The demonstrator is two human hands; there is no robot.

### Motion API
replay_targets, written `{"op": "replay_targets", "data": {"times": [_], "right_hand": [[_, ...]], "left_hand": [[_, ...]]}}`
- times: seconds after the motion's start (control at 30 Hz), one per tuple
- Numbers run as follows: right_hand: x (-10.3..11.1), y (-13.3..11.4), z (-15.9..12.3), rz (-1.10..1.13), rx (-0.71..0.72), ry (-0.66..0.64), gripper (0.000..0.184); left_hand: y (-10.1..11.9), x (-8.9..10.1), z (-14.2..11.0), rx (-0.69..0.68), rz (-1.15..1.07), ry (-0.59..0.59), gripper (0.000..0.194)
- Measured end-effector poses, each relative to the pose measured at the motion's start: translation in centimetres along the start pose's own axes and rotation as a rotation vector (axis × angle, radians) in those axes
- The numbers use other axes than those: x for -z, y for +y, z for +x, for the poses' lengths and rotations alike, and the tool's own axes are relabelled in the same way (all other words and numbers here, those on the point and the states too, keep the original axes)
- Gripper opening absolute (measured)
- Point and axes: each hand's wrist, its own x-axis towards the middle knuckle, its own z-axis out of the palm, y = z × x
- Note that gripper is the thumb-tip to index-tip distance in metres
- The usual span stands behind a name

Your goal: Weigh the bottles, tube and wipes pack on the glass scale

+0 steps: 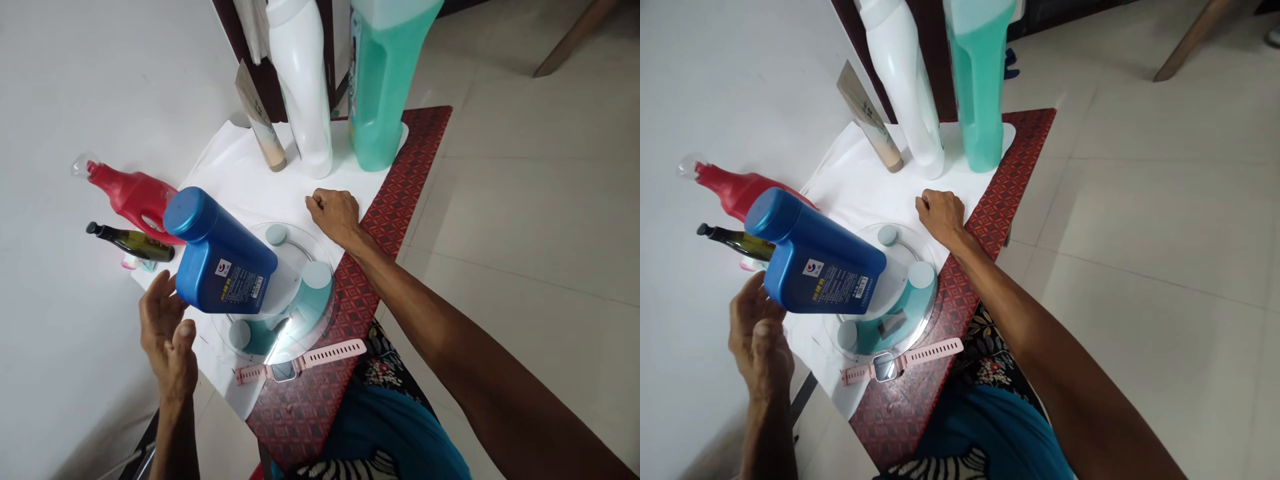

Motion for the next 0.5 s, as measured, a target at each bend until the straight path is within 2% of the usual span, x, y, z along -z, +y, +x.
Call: {"op": "replay_targets", "data": {"times": [0.1, 0.2, 0.3, 0.4, 0.5], "right_hand": [[-0.1, 0.0, 0.0, 0.006, -0.006, 0.004, 0.034], [-0.2, 0.1, 0.0, 0.002, -0.009, 0.005, 0.033], [-0.3, 0.2, 0.0, -0.003, 0.0, 0.008, 0.033], [-0.3, 0.2, 0.1, -0.014, 0.003, 0.005, 0.032], [-0.3, 0.2, 0.1, -0.033, -0.006, -0.013, 0.032]], "left_hand": [[0.1, 0.1, 0.0, 0.03, -0.006, -0.022, 0.079], [0.3, -1.5, -0.3, 0.204, 0.094, -0.081, 0.069], [0.1, -3.3, -0.5, 0.339, 0.178, -0.03, 0.052], [-0.2, -4.2, 0.3, 0.338, 0.122, 0.062, 0.051], [-0.8, -4.3, 3.0, 0.269, 0.053, 0.141, 0.051]]}}
